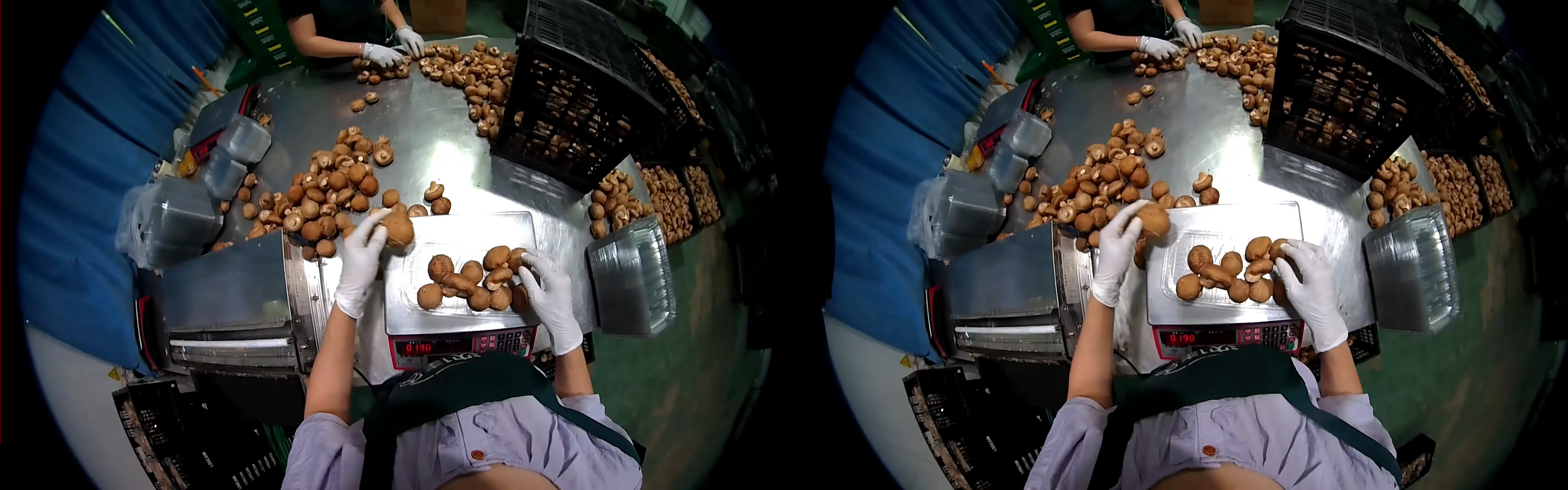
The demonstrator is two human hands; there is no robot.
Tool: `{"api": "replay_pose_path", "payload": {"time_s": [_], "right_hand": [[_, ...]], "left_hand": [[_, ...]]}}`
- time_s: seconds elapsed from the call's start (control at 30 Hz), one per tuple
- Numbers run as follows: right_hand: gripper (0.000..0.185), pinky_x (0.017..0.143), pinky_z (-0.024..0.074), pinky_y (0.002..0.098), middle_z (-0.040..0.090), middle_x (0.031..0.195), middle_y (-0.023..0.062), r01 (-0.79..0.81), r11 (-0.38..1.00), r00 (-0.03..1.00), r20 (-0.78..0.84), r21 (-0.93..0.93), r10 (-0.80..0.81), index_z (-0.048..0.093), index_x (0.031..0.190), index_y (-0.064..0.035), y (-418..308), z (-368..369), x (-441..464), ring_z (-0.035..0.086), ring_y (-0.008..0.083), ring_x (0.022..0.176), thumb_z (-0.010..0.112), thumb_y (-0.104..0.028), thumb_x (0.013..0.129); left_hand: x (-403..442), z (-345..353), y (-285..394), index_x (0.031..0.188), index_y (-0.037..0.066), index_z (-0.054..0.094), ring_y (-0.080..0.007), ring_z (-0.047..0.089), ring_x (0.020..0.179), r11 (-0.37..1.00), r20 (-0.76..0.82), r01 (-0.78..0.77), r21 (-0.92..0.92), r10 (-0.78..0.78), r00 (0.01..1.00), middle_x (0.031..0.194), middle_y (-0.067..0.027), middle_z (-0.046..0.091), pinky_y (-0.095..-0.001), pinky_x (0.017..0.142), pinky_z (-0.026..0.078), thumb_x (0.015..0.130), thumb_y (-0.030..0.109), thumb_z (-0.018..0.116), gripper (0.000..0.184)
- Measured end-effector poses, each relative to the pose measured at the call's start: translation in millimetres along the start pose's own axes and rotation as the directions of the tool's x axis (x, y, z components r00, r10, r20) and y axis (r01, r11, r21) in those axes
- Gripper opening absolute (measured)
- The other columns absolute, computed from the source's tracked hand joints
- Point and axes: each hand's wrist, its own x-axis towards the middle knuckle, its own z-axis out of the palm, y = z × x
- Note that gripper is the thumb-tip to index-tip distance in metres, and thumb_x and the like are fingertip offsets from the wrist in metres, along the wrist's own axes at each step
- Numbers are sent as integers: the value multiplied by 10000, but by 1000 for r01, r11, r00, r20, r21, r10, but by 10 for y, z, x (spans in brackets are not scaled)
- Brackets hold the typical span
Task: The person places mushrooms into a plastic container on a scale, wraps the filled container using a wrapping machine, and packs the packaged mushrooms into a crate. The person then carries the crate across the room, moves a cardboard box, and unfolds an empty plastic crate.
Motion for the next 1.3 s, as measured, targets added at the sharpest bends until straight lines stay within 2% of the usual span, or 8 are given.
{"api": "replay_pose_path", "payload": {"time_s": [0.13, 0.77, 1.03, 1.1, 1.17, 1.2, 1.23, 1.3], "right_hand": [[231, 885, 440, 350, 614, 1036, 141, -15, 1000, 1000, 14, 16, 15, 628, 1010, -16, 27, 8, 20, 548, 280, 1006, 643, -120, 804], [280, 895, 444, 350, 618, 1048, 148, 18, 1000, 1000, -19, -3, -18, 604, 1069, -28, 43, 46, -14, 554, 288, 1021, 649, -83, 798], [393, 969, 390, 386, 534, 1203, 202, 7, 996, 1000, -21, -86, -8, 575, 1140, -30, 137, 124, -46, 488, 330, 1121, 669, -170, 786], [414, 985, 370, 393, 511, 1225, 209, -8, 999, 1000, -16, -41, 7, 566, 1153, -29, 125, 175, -62, 469, 337, 1139, 672, -172, 779], [409, 982, 371, 397, 511, 1218, 204, 29, 996, 999, -22, -89, -31, 566, 1148, -25, 127, 209, -59, 463, 340, 1142, 669, -166, 778], [409, 980, 371, 399, 509, 1215, 200, 35, 994, 999, -17, -104, -37, 563, 1144, -19, 118, 209, -50, 460, 343, 1142, 668, -164, 776], [409, 980, 371, 399, 509, 1215, 200, 47, 994, 998, -23, -99, -50, 563, 1144, -19, 123, 219, -49, 460, 343, 1142, 668, -164, 776], [410, 979, 371, 400, 508, 1216, 197, 25, 997, 999, -30, -78, -28, 560, 1144, -17, 137, 248, -35, 456, 346, 1143, 666, -161, 776]], "left_hand": [[-63, -172, -67, 1156, -12, 575, -155, 554, 1018, 999, -35, -7, -32, 6, 999, 1133, -97, 596, -255, 890, 431, 935, 117, 471, 276], [-106, 110, -195, 1126, 2, 587, -151, 555, 982, 999, 26, -8, 34, 7, 1000, 1041, -76, 619, -255, 876, 429, 950, 171, 474, 269], [-17, -285, -388, 1123, 11, 590, -141, 585, 880, 999, -248, 0, -46, -11, 969, 1028, -75, 612, -249, 763, 484, 957, 150, 430, 270], [19, -497, -666, 1122, 10, 591, -138, 586, 866, 999, -322, -19, 33, 28, 946, 1028, -74, 612, -250, 748, 485, 954, 153, 431, 273], [-22, -593, -715, 1113, 9, 597, -134, 586, 860, 990, -377, 142, 11, -127, 917, 1015, -71, 613, -242, 749, 480, 951, 158, 433, 275], [-14, -705, -968, 1122, 42, 607, -119, 607, 819, 985, -402, 150, 85, -104, 910, 998, -53, 624, -200, 615, 488, 943, 147, 439, 267], [19, -855, -1395, 1098, 32, 614, -146, 612, 829, 965, -419, 84, 249, 29, 908, 991, -68, 630, -237, 659, 496, 931, 145, 446, 262], [-64, -808, -1492, 1078, 29, 616, -219, 626, 855, 906, -458, 143, 398, 61, 887, 1002, -123, 643, -306, 729, 494, 905, 127, 448, 261]]}}
